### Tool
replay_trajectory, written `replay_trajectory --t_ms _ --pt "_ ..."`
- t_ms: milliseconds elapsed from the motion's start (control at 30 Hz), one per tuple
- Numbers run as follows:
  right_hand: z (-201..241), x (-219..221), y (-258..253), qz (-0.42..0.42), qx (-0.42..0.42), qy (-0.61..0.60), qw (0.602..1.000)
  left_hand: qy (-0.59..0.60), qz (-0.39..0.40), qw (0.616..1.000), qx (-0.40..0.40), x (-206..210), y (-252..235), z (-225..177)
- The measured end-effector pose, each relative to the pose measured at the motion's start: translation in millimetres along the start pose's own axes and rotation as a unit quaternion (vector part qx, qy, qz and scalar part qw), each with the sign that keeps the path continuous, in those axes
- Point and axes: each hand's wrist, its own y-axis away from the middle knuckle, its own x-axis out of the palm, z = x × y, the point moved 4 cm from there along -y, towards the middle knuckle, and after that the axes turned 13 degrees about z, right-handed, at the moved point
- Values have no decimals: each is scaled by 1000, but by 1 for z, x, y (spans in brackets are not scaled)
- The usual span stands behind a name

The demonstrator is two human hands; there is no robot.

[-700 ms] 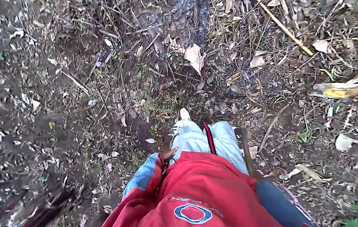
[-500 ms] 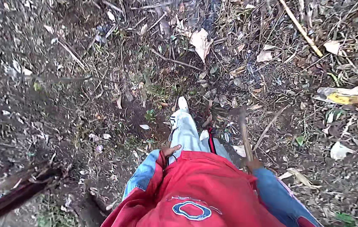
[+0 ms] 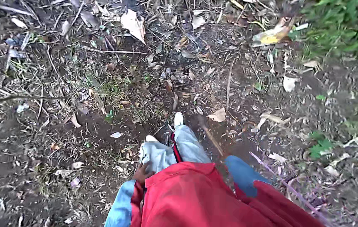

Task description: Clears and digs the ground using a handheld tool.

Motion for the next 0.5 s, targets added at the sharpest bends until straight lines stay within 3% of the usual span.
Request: replay_trajectory --t_ms 67,133,167,233,333,500 --pt "-24 36 12 15 18 44 999 -100 70 992 42 6 -7 -2" --pt "-30 61 40 79 10 70 994 -109 147 978 95 18 -17 -1" --pt "-35 84 35 48 33 37 998 -95 177 973 117 25 -23 6" --pt "-39 133 33 -29 77 -27 996 -67 212 969 109 41 -27 25" --pt "-46 177 82 40 76 -68 994 -88 247 960 99 75 -18 58" --pt "-68 261 72 31 62 -147 987 -204 303 927 87 101 2 95"
